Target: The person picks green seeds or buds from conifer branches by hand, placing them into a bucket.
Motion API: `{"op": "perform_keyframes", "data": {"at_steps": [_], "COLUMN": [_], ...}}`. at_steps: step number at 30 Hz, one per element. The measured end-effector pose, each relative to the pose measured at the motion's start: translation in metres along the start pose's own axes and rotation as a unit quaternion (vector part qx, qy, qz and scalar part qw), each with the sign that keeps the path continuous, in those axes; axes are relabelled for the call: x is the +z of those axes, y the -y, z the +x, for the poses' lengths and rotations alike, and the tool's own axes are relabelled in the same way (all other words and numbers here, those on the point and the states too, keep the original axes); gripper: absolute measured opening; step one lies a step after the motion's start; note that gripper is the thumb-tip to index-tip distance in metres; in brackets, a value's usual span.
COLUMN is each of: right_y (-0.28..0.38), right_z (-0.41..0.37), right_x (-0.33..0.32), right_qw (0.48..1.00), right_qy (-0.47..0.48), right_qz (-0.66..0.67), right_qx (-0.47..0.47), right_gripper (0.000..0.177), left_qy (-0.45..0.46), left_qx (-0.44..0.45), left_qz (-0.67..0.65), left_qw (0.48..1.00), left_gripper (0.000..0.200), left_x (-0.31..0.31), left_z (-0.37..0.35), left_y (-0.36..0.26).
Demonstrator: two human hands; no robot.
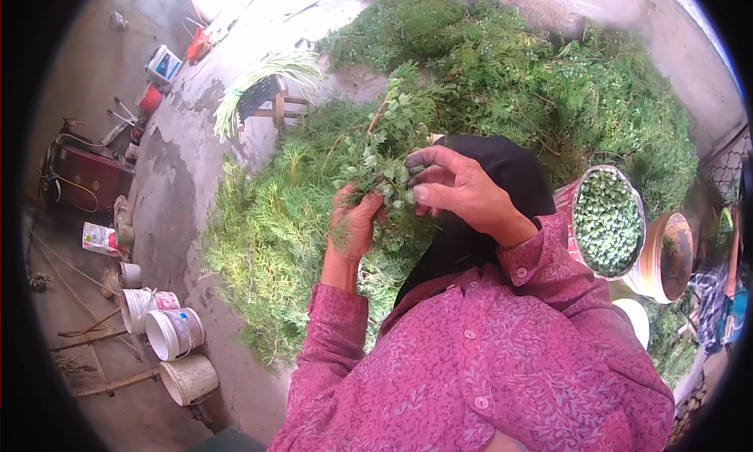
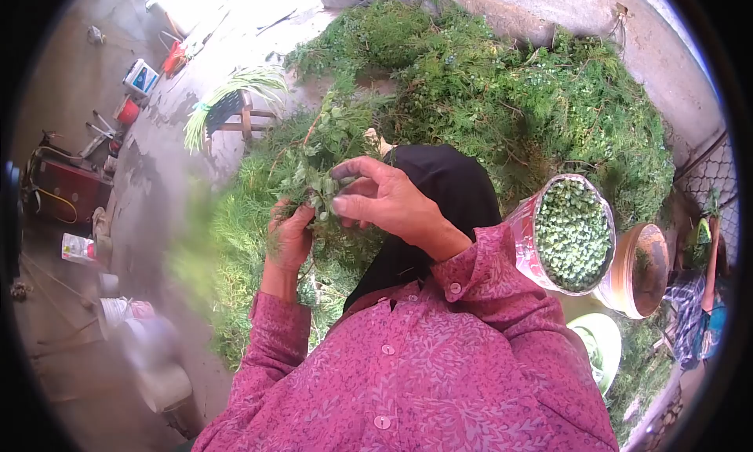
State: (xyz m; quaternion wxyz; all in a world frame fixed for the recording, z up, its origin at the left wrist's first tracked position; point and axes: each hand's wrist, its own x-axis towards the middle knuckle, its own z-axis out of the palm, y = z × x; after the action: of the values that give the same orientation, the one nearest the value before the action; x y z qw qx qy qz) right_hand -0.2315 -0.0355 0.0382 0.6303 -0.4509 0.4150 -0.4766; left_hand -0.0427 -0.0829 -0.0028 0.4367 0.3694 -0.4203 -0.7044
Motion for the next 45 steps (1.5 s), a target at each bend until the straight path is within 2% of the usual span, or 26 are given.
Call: {"op": "perform_keyframes", "data": {"at_steps": [2,5,9,11,13,15,16,18,22,24,27,29,31,36,38,39,41,45], "right_y": [-0.014,-0.021,-0.018,-0.015,-0.017,-0.021,-0.023,-0.024,-0.021,-0.022,-0.026,-0.023,-0.025,-0.027,-0.027,-0.027,-0.03,-0.035], "right_z": [0.0,0.0,0.003,0.001,-0.001,-0.003,-0.005,-0.007,-0.013,-0.012,-0.005,-0.005,-0.001,0.004,0.006,0.007,0.008,0.01], "right_x": [-0.002,0.003,-0.001,-0.001,0.001,0.001,0.0,-0.001,-0.007,-0.013,-0.02,-0.019,-0.015,-0.015,-0.015,-0.015,-0.015,-0.016], "right_qw": [0.998,0.996,0.996,0.998,0.997,0.994,0.992,0.987,0.988,0.988,0.992,0.984,0.987,0.995,0.992,0.992,0.969,0.95], "right_qy": [0.018,-0.003,-0.033,-0.031,-0.044,-0.059,-0.088,-0.119,-0.124,-0.121,-0.113,-0.075,-0.07,-0.066,-0.044,-0.046,-0.034,0.001], "right_qz": [0.006,-0.018,-0.064,0.008,0.025,0.044,0.013,-0.017,-0.026,-0.04,0.028,0.162,0.144,0.062,0.118,0.119,0.23,0.299], "right_qx": [-0.058,-0.085,-0.058,-0.048,-0.063,-0.078,-0.091,-0.106,-0.089,-0.087,-0.055,0.013,-0.006,-0.04,0.018,0.018,0.083,0.093], "right_gripper": [0.044,0.045,0.042,0.038,0.035,0.033,0.032,0.031,0.031,0.031,0.028,0.032,0.036,0.04,0.034,0.034,0.026,0.021], "left_qy": [0.001,0.016,0.045,0.055,0.03,0.029,0.028,0.003,-0.069,-0.046,-0.039,-0.051,-0.003,0.025,0.04,0.039,0.04,0.061], "left_qx": [0.005,0.036,0.025,0.015,-0.023,-0.034,-0.044,-0.051,-0.047,-0.044,-0.039,-0.04,-0.048,-0.042,-0.045,-0.04,-0.035,-0.059], "left_qz": [0.02,0.097,0.125,0.135,0.023,0.007,-0.012,-0.005,-0.028,-0.009,0.011,0.012,0.019,0.082,0.102,0.112,0.123,0.052], "left_qw": [1.0,0.995,0.991,0.989,0.999,0.999,0.999,0.999,0.996,0.998,0.998,0.998,0.999,0.995,0.993,0.992,0.991,0.995], "left_gripper": [0.016,0.015,0.013,0.012,0.011,0.015,0.019,0.014,0.011,0.011,0.011,0.011,0.012,0.013,0.014,0.014,0.014,0.018], "left_x": [0.001,0.008,0.009,0.01,0.014,0.01,0.009,0.013,0.01,0.013,0.018,0.018,0.016,0.018,0.019,0.021,0.019,0.019], "left_z": [0.001,0.0,0.0,-0.001,-0.003,0.0,0.001,0.003,0.008,0.006,0.002,0.003,0.006,0.005,0.004,0.004,0.004,0.002], "left_y": [0.0,-0.003,-0.007,-0.008,-0.006,-0.001,0.0,-0.003,-0.002,-0.006,-0.008,-0.007,-0.003,-0.004,-0.005,-0.006,-0.004,-0.007]}}
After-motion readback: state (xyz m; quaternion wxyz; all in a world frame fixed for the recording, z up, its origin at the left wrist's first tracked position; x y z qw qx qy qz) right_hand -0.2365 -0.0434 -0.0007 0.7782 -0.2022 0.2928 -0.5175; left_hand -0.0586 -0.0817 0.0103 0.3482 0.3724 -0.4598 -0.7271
